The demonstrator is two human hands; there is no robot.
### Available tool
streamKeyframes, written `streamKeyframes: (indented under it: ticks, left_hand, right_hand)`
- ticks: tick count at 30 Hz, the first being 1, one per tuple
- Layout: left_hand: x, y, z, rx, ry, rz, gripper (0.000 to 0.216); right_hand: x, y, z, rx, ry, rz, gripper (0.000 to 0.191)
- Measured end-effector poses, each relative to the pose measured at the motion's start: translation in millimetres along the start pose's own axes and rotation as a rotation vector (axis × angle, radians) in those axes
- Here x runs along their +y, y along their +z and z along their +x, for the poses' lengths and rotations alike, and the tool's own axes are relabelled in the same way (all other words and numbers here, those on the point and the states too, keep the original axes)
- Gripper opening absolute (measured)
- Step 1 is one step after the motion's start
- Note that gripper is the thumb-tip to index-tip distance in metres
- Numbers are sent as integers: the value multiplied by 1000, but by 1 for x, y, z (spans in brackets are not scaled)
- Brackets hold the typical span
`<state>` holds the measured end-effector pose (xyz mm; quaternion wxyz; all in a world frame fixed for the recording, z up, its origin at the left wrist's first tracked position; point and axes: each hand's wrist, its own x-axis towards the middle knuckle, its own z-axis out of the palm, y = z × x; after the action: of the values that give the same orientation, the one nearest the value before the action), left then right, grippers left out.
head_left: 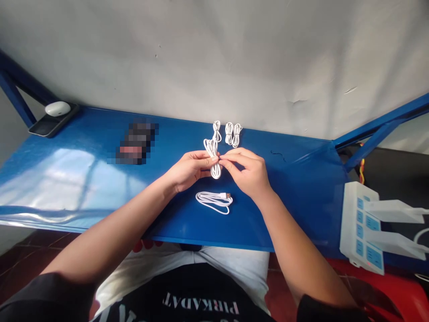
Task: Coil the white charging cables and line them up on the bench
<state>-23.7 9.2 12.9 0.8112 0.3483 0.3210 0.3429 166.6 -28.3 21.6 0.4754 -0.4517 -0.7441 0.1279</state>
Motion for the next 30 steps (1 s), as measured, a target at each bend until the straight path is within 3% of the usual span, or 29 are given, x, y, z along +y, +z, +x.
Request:
streamKeyframes:
  ticks: [4,7,12,16,19,23,26,30]
  left_hand:
    - [-4,1,2,33,60,64,33]
    - [-7,1,4,43,197,214,35]
    - [-11,1,3,16,481,593,25]
    - [-11,4,-2,-3,647,790,18]
    - [-10,5,-2,17,640,735,20]
    - [-9,1,2,85,397,416,33]
    - [-7,-2,5,106,224,227,34]
    - [-6,-2,4,90,153,192,36]
  right_hand:
    - [-1,2,-1,-35,74,-19,13]
    - [-1,3,-2,-68,297,71,18]
    - [0,4,0,-188,859,596,21]
    - [0,2,3,-242,1070,974,18]
    - [0,3,3,-238,1023,955,19]
    - [-3,4,0,-77,640,539,23]
    - [-5,3,-1,-73,383,297,22]
    - [-2,3,-1,-88,317,155,22]
